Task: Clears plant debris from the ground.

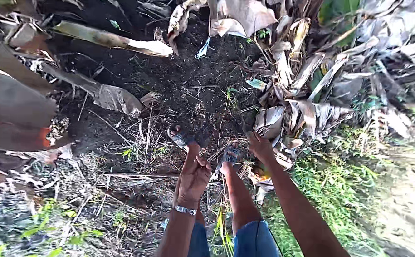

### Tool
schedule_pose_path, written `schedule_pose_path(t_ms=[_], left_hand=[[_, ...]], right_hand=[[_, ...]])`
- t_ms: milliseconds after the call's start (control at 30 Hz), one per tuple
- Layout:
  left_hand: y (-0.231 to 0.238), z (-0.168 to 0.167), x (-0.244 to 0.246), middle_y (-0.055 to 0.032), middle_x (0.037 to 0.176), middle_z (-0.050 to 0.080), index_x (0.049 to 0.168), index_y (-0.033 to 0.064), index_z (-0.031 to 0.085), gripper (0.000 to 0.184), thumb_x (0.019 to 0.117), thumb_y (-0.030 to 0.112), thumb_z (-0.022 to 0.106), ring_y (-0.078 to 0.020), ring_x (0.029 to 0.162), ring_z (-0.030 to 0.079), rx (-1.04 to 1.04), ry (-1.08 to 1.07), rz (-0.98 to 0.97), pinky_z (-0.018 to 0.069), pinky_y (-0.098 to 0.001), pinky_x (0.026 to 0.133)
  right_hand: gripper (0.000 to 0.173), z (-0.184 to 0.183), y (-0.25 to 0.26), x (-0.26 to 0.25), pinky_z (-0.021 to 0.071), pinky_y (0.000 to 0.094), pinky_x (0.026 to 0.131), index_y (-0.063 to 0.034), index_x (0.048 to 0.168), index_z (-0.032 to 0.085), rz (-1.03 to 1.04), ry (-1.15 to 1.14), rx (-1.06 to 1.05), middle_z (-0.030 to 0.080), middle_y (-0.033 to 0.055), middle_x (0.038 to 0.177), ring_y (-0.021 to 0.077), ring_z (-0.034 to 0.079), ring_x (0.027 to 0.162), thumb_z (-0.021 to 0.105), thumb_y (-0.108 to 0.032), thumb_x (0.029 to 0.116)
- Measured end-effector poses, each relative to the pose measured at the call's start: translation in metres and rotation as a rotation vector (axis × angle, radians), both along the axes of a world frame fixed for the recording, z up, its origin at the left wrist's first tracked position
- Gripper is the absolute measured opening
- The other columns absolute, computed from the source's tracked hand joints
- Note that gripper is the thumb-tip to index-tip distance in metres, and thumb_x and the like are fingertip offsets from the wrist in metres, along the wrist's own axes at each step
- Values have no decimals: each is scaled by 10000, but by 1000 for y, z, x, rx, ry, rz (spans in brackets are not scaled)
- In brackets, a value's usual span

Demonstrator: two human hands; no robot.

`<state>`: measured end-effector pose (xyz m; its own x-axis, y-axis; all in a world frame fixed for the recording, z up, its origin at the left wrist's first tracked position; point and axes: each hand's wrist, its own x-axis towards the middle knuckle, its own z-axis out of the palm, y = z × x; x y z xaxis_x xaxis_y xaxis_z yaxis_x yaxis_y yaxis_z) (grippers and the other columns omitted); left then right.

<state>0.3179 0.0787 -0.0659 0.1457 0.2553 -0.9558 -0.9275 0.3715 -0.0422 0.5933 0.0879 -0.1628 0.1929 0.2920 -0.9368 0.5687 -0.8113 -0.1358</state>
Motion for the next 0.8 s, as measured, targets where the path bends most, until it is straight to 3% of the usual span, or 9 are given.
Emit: schedule_pose_path(t_ms=[100, 167, 267, 333, 400, 467, 567, 667, 800], left_hand=[[-1, 20, 8, -96, 833, 687, 876, 56, 664, 396, 1096, 222, 380, -235, 822, 711, 189, -204, 17, 610, -396, 850], [-4, 30, 9, -83, 871, 694, 874, 66, 681, 369, 1074, 185, 394, -218, 855, 707, 243, -300, -82, 594, -384, 872], [-7, 35, -2, -64, 879, 675, 976, 73, 643, 326, 1103, 156, 354, -150, 752, 676, 214, -302, -257, 590, -286, 709], [0, 38, -15, -47, 834, 656, 1011, 63, 621, 277, 1104, 138, 371, -102, 656, 634, 153, -263, -311, 553, -228, 603], [4, 34, -35, -26, 788, 635, 1031, 56, 640, 257, 1096, 139, 406, -76, 599, 600, 131, -262, -285, 528, -202, 551], [7, 28, -57, -3, 755, 609, 1036, 64, 640, 277, 1096, 147, 383, -72, 583, 577, 142, -273, -254, 517, -211, 547], [16, 19, -87, 17, 722, 582, 1028, 75, 627, 286, 1093, 141, 356, -80, 576, 557, 131, -264, -243, 521, -247, 567], [27, 21, -108, 23, 726, 581, 1027, 73, 619, 259, 1094, 150, 380, -72, 574, 534, 130, -198, -257, 495, -241, 560], [47, 32, -129, 20, 724, 544, 1020, 59, 581, 294, 1123, 200, 344, -69, 556, 494, 36, -47, -261, 444, -221, 525]], right_hand=[[743, 91, 8, 14, 475, 670, 1003, -218, 1597, 420, 349, -71, 61, 690, 241, 1267, 457, 655, 1165, 716, -243, 916], [674, 148, 15, 18, 524, 697, 884, -163, 1510, 554, 513, -42, 328, 726, 241, 1175, 469, 705, 1029, 750, -197, 866], [593, 208, 48, 0, 554, 625, 570, -163, 1345, 711, 747, -17, 710, 743, 197, 911, 403, 715, 693, 738, -203, 754], [578, 222, 83, -33, 548, 580, 521, -184, 1298, 742, 869, -12, 763, 735, 175, 861, 371, 703, 639, 728, -178, 720], [622, 208, 128, -84, 562, 631, 631, -202, 1374, 688, 975, 11, 565, 741, 214, 942, 426, 721, 765, 745, -131, 759], [617, 154, 178, -150, 523, 697, 825, -209, 1479, 587, 1040, 17, 225, 723, 262, 1103, 491, 692, 1002, 707, -154, 877], [537, 73, 216, -239, 514, 700, 831, -141, 1368, 662, 1081, -73, 90, 723, 249, 1103, 479, 679, 1047, 754, -197, 841], [363, 73, 223, -300, 536, 662, 779, -79, 1159, 720, 1160, -106, 87, 728, 229, 1030, 446, 699, 995, 752, -197, 817], [343, 74, 216, -360, 533, 657, 824, -24, 1139, 708, 1151, -158, 20, 719, 248, 1081, 448, 689, 1052, 728, -216, 855]])
